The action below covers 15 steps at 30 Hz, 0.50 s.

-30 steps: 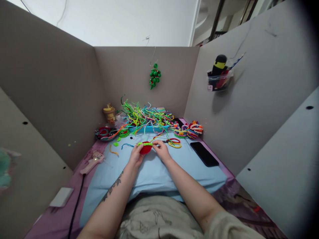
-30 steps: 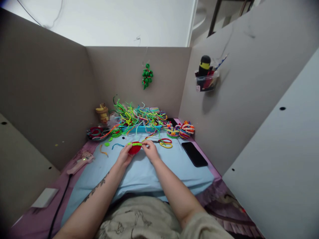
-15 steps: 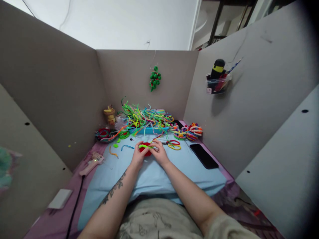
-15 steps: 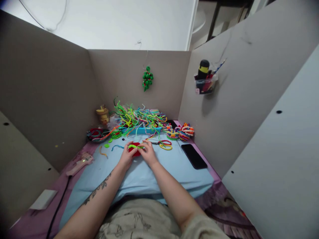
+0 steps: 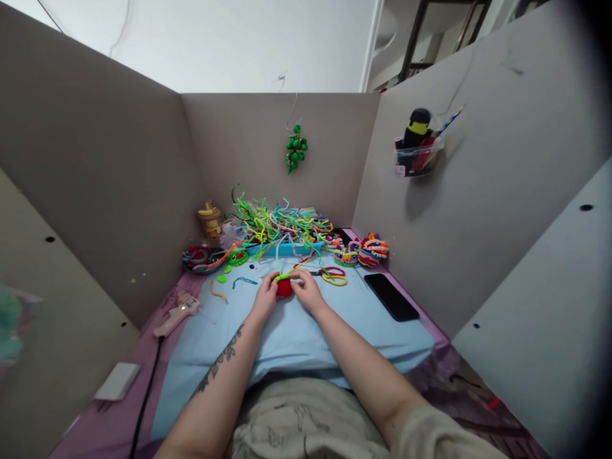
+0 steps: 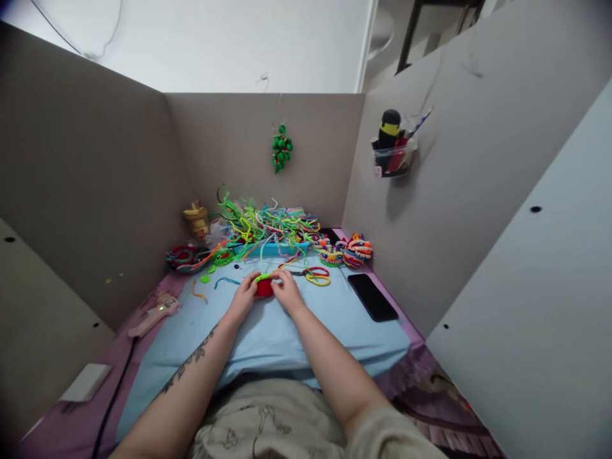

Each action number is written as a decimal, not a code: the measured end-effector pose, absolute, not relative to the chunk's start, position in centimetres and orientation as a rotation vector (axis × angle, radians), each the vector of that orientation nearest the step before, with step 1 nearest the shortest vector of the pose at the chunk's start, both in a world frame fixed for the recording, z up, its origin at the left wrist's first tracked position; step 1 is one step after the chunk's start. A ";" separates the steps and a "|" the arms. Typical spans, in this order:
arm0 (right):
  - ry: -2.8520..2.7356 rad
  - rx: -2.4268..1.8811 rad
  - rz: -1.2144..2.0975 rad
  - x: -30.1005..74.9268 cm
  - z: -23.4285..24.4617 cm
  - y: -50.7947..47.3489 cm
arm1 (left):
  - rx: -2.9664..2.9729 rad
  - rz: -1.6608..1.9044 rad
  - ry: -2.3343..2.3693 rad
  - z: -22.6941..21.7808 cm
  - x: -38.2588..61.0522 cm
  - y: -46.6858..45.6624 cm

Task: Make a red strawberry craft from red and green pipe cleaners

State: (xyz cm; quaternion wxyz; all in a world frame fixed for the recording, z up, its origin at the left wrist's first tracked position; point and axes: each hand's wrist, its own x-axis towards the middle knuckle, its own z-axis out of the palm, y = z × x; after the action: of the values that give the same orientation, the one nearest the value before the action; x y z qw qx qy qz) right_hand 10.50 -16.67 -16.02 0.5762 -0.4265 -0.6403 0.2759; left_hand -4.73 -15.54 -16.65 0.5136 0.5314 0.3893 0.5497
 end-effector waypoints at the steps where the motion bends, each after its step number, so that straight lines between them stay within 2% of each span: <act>1: -1.500 -1.020 0.611 10.6 -16.0 -16.6 | 1.244 1.292 0.924 -16.6 -4.8 -15.5; 4: -1.534 -1.057 0.601 10.9 -16.4 -16.4 | 1.318 1.204 1.005 -16.6 -5.3 -15.5; 10: -1.638 -1.017 0.659 10.9 -17.4 -15.8 | 2.059 1.295 1.399 -15.5 -7.2 -15.6; 15: -1.643 -1.039 0.634 10.7 -16.7 -16.1 | 2.235 1.149 1.294 -15.1 -7.9 -15.2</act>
State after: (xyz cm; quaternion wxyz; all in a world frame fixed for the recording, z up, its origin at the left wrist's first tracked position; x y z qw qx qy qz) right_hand 10.67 -16.13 -16.72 0.5212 -0.4338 -0.6857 0.2646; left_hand -7.91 -15.22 -15.11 0.1569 0.7809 0.4521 0.4016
